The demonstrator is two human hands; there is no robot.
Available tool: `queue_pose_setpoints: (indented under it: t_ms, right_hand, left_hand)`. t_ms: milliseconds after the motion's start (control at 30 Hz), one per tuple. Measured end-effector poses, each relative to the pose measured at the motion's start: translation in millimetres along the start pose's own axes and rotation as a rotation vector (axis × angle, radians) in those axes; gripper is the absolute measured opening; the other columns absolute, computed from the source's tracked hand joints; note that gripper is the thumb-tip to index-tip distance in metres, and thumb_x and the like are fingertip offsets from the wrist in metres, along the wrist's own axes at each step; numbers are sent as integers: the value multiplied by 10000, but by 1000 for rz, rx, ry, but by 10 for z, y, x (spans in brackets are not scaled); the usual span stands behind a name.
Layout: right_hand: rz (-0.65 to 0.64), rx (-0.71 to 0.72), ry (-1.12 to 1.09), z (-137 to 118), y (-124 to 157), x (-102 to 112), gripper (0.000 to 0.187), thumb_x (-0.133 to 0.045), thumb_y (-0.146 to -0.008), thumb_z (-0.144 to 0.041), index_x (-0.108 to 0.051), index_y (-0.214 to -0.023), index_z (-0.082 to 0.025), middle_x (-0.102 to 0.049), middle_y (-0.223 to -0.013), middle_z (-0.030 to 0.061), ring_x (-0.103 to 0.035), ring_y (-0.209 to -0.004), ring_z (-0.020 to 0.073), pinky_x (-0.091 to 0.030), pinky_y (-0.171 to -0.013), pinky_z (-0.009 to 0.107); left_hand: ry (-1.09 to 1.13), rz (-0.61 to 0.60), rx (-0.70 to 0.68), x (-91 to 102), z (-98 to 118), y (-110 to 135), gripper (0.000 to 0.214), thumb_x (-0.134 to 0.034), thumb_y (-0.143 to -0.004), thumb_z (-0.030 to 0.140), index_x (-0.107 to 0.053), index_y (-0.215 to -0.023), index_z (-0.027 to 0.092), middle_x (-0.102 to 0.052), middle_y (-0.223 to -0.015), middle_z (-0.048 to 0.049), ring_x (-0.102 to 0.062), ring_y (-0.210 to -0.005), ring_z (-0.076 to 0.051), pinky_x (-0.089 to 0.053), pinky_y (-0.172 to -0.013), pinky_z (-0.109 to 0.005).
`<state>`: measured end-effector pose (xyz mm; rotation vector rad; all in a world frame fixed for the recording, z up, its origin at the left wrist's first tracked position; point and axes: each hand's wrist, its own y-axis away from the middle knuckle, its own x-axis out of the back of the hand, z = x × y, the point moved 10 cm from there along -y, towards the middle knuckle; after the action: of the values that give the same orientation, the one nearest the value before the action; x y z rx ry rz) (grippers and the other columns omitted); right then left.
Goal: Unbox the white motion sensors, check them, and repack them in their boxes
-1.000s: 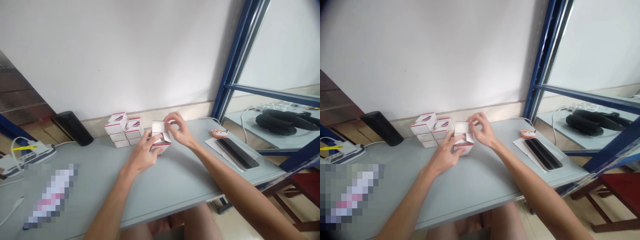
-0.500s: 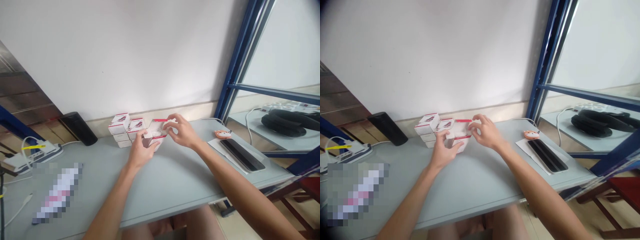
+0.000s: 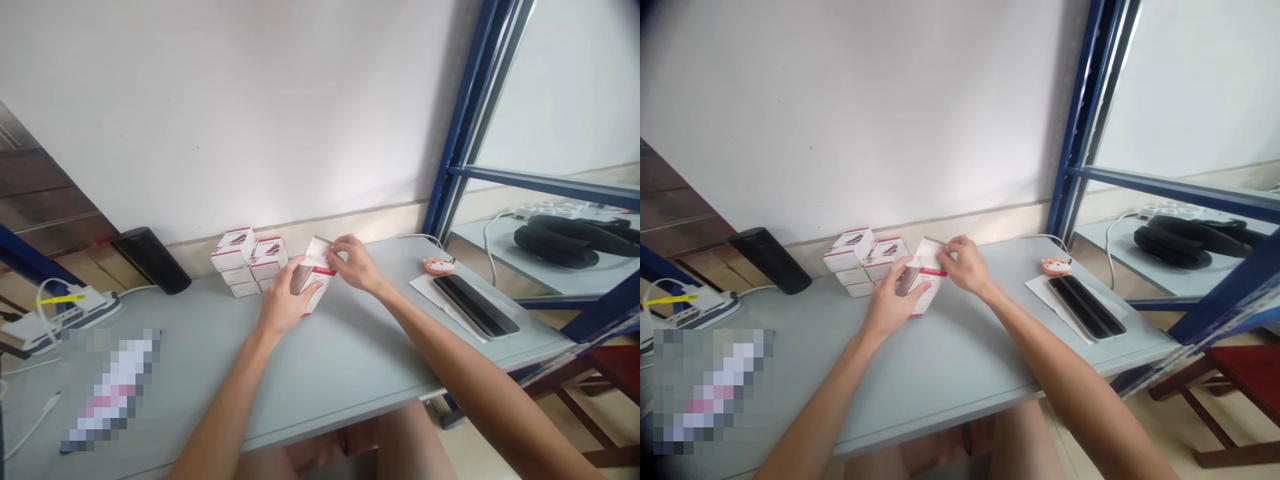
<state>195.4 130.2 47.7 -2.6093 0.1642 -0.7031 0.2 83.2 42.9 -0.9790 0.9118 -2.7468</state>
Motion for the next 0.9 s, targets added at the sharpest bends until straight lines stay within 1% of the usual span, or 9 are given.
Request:
queue_pose_setpoints:
  t_ms: [167,267,367,433,567,667,733,800,900]
  right_hand:
    - [37,-32,-91,31,-28,109,243,-536,-959,-419,-636,-894,-207,-621,-1201,97,-635,-1026,221,-515,-956,404]
    - [100,-145,-172,161,-58,225,235,-488,-985,-405,-586,-898,-211,-645,-1033,81,-640,-965,222,-566,-870,397]
    - [253,-277,-354,389,-87,459,211,-436,-1005,-376,-521,-886,-224,-608,-869,38,-640,-794,191,-607,-671,350]
    - [348,-353,-460,560,-96,594,192,-441,-1001,-359,-511,-882,-226,-588,-813,23,-628,-707,172,-608,-593,326]
    - [394,-436,-641,733,-96,605,128,-514,-961,-354,-520,-944,-227,-606,-796,16,-622,-644,156,-617,-574,328]
    - [348,-359,-730,560,-74,452,212,-586,-920,-416,-507,-1041,-262,-583,-773,-31,-624,-658,148,-619,-600,324]
    - [264,-261,-752,330,-43,294,298,-613,-899,-510,-512,-1059,-281,-572,-775,-48,-622,-687,144,-614,-622,315]
    - [168,-160,-714,84,9,149,371,-582,-901,-615,-547,-1029,-269,-581,-813,-35,-616,-730,146,-605,-639,306]
    - [59,0,-564,-230,86,56,459,-505,-936,-676,-613,-949,-231,-610,-913,13,-615,-825,163,-588,-681,297]
  left_hand:
    - [297,-166,133,-112,85,-38,939,-682,-915,486,-125,-1654,329,-705,-1336,-103,-696,-1094,-252,-523,-965,-395]
    - [354,-306,190,-186,11,-13,870,-638,-934,523,-180,-1646,325,-711,-1326,-100,-715,-1053,-254,-539,-920,-385]
    - [284,-447,296,-255,-236,56,747,-583,-945,572,-333,-1604,327,-734,-1274,-93,-737,-964,-265,-563,-819,-375]
    - [138,-416,286,-175,-357,32,634,-583,-938,568,-503,-1514,316,-748,-1237,-95,-731,-986,-290,-560,-823,-391]
    - [-65,-70,85,198,-157,-115,391,-613,-930,516,-732,-1218,280,-746,-1215,-107,-654,-1181,-328,-487,-1017,-448]
    - [245,16,148,201,-8,-106,420,-599,-947,555,-690,-1220,249,-743,-1192,-103,-710,-1019,-262,-514,-986,-422]
    - [591,-101,303,-46,27,-48,532,-621,-930,591,-615,-1325,234,-735,-1197,-114,-735,-929,-242,-558,-901,-412]
    - [870,-246,408,-292,114,28,544,-655,-918,574,-636,-1291,177,-730,-1204,-147,-736,-954,-253,-572,-911,-422]
    - [1070,-286,478,-378,129,73,466,-696,-922,475,-679,-1242,136,-718,-1257,-160,-717,-1043,-253,-551,-1024,-445]
